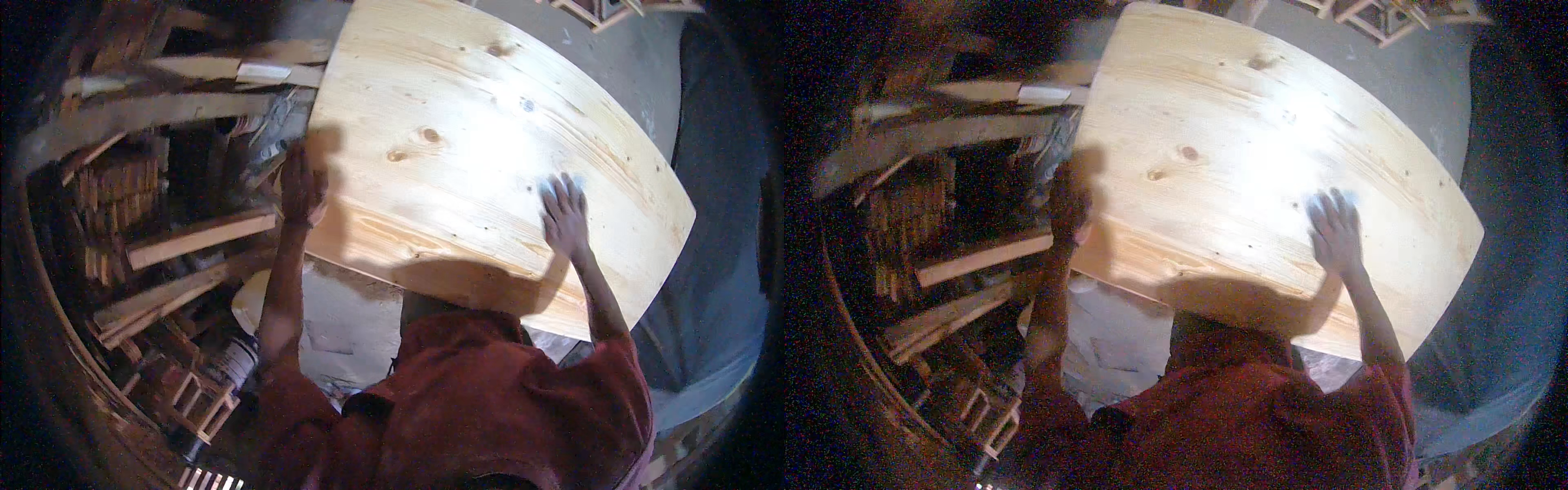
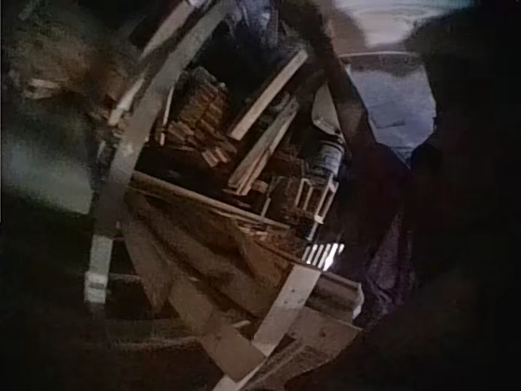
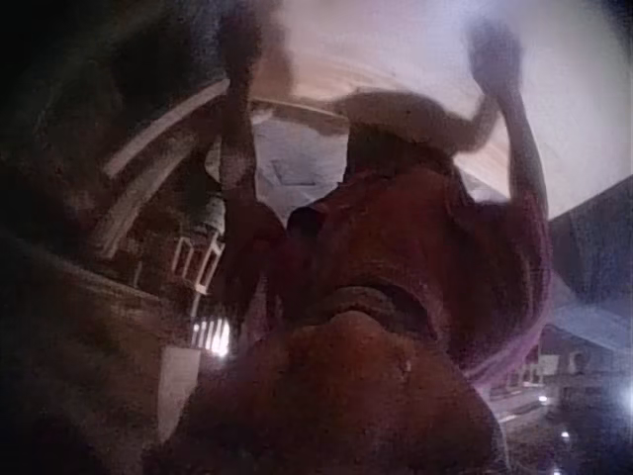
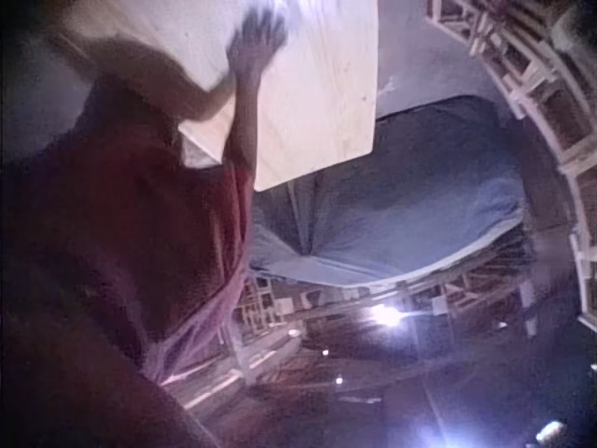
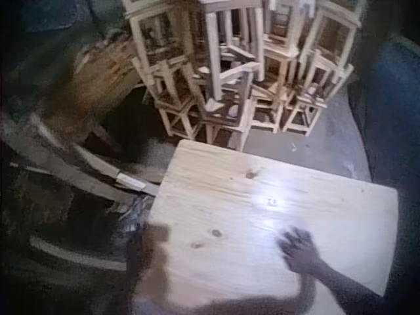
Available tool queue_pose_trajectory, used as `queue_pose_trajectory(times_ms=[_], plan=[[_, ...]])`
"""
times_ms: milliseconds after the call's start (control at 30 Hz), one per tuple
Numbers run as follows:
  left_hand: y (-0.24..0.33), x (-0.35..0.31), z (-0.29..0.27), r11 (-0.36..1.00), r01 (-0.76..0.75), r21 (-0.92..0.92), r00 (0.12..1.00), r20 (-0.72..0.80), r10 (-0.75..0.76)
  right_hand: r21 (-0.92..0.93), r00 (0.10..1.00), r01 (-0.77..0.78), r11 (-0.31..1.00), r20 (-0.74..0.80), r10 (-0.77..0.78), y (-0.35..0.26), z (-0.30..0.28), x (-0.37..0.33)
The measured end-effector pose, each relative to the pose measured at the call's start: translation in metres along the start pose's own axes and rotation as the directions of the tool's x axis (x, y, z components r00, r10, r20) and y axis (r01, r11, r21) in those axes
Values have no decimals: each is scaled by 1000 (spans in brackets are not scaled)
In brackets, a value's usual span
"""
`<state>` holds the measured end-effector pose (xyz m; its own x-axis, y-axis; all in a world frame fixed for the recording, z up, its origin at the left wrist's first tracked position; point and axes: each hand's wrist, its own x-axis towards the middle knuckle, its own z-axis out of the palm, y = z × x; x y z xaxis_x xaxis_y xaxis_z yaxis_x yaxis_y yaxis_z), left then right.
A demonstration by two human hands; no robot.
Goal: The person sands the surface and the edges of a wooden tabletop using sandpaper.
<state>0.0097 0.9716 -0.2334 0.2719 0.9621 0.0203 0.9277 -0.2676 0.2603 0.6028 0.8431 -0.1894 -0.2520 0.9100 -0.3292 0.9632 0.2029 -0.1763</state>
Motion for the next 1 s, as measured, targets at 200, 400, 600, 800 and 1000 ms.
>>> queue_pose_trajectory(times_ms=[200,400,600,800,1000], plan=[[27,3,-17,1000,-2,-29,1000,-21,1,-67,993,40,997,-108,-47,-50,-7,60],[28,6,-23,969,83,-231,996,51,-73,-43,859,387,921,-346,-377,-254,-44,284],[25,15,-27,994,1,-106,999,-40,-6,-53,822,484,874,-316,-474,-238,-46,269],[27,12,-27,996,49,-76,998,-43,-52,-139,952,289,947,145,-269,-8,-12,35],[29,10,-25,998,24,-57,998,-58,-28,-101,881,452,886,-107,-461,-148,-31,173]])
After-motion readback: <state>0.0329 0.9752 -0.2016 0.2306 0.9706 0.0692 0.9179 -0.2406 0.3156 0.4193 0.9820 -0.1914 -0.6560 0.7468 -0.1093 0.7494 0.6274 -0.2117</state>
